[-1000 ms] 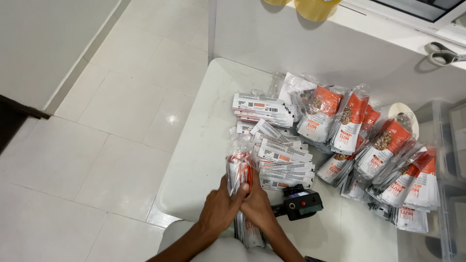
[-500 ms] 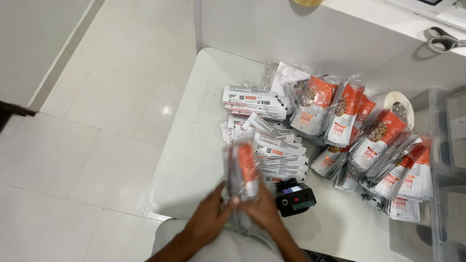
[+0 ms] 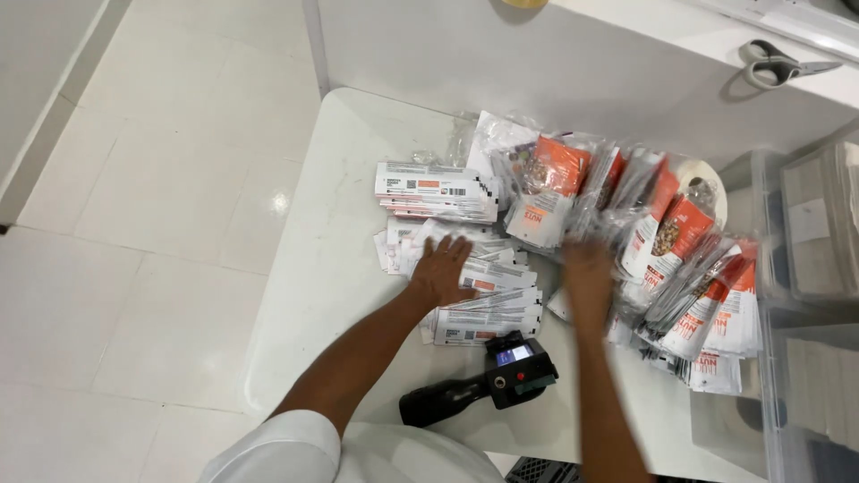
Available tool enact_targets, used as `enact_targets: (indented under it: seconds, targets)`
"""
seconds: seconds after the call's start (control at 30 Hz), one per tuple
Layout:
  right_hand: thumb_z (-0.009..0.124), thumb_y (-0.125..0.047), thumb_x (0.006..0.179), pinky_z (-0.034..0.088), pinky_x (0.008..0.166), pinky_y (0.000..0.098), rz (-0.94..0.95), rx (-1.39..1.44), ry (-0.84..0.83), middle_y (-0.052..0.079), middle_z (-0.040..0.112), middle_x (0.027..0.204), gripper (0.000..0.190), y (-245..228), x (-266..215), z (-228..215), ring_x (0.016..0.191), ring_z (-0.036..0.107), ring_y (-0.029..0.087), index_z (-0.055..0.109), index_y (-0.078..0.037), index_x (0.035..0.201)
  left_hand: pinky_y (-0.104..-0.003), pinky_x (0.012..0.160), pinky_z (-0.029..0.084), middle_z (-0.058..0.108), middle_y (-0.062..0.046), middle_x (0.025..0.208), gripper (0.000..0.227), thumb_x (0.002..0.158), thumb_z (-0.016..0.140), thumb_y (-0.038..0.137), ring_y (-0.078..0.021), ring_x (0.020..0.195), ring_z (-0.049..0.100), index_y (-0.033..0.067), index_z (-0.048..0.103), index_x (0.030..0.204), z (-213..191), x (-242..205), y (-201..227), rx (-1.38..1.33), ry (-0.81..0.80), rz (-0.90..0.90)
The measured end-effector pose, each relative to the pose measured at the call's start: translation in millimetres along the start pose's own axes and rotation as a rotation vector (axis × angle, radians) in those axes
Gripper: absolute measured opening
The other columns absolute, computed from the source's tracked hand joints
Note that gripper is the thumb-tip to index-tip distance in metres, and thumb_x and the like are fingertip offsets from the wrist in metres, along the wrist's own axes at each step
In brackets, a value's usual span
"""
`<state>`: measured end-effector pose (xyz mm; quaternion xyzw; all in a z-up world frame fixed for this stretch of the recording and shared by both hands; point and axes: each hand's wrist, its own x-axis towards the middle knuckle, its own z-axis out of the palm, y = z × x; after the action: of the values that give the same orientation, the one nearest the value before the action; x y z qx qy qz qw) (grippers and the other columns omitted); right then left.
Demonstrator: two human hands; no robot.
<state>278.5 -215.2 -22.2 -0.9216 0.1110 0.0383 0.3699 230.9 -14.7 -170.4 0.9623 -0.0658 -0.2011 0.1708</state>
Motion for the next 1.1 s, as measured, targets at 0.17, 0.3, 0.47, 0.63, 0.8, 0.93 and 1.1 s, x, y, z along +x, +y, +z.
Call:
enact_targets:
  seconds: [0.17, 0.3, 0.47, 0.63, 0.8, 0.93, 1.1]
  targets:
    - [0.047, -0.054, 0.1, 0.036, 0.115, 0.0619, 0.276, -0.066, -0.418, 0.033, 0.022, 0.161, 0.083, 93, -93, 146, 0.144, 0.038, 0.051, 0.021, -0.003, 0.159, -0.055, 0.105, 0.043, 0.048, -0.018, 0.14, 0.091, 0.092, 0.047, 0.076, -0.0368, 0.134, 0.046, 0.0051, 0.043, 0.148, 29, -17, -9, 0.038, 0.218, -0.066]
    - [0.045, -0.053, 0.09, 0.035, 0.114, 0.0616, 0.467, -0.056, -0.317, 0.031, 0.014, 0.159, 0.096, 125, -96, 179, 0.141, 0.037, 0.056, 0.001, -0.013, 0.165, -0.054, 0.108, 0.042, 0.041, -0.024, 0.146, 0.112, 0.084, 0.041, 0.091, -0.0396, 0.137, 0.043, 0.0009, 0.038, 0.15, 22, -25, -42, -0.187, 0.372, -0.303]
    - [0.045, -0.051, 0.092, 0.036, 0.114, 0.0589, 0.422, -0.095, -0.231, 0.025, 0.029, 0.156, 0.083, 144, -92, 203, 0.137, 0.043, 0.054, 0.02, -0.017, 0.164, -0.049, 0.109, 0.041, 0.041, -0.018, 0.147, 0.121, 0.076, 0.032, 0.099, -0.0344, 0.136, 0.042, 0.0029, 0.035, 0.15, -9, -2, -50, -0.16, 0.19, -0.354]
    - [0.046, -0.027, 0.095, 0.034, 0.116, 0.0595, 0.294, 0.113, -0.155, 0.024, 0.034, 0.155, 0.065, 131, -95, 202, 0.139, 0.04, 0.054, 0.039, -0.016, 0.158, -0.047, 0.107, 0.046, 0.04, -0.016, 0.147, 0.13, 0.064, 0.039, 0.105, -0.0375, 0.137, 0.039, 0.0029, 0.045, 0.144, -45, -10, -20, -0.149, 0.091, -0.395]
    - [0.039, 0.006, 0.095, 0.045, 0.109, 0.0453, 0.383, 0.356, -0.108, 0.014, 0.053, 0.134, 0.057, 78, -109, 176, 0.129, 0.054, 0.027, 0.047, -0.01, 0.149, -0.053, 0.107, 0.05, 0.042, -0.023, 0.145, 0.139, 0.047, 0.082, 0.086, -0.0442, 0.136, 0.051, -0.0025, 0.037, 0.144, -23, 0, -10, -0.597, -0.156, -0.504]
    - [0.038, 0.012, 0.096, 0.046, 0.109, 0.0427, 0.382, 0.467, -0.077, 0.015, 0.05, 0.142, 0.055, 94, -107, 187, 0.131, 0.053, 0.026, 0.049, -0.01, 0.145, -0.063, 0.107, 0.041, 0.037, -0.018, 0.145, 0.128, 0.048, 0.082, 0.084, -0.048, 0.136, 0.04, 0.0035, 0.048, 0.142, 3, 12, -3, -0.347, -0.176, -0.471]
    - [0.047, 0.01, 0.091, 0.05, 0.104, 0.0413, 0.387, 0.487, 0.053, 0.011, 0.06, 0.129, 0.054, 132, -93, 217, 0.121, 0.062, 0.023, 0.056, -0.014, 0.138, -0.062, 0.1, 0.052, 0.045, -0.021, 0.133, 0.103, 0.065, 0.089, 0.052, -0.048, 0.125, 0.057, -0.0004, 0.034, 0.135, 17, 0, 16, -0.58, -0.104, -0.503]
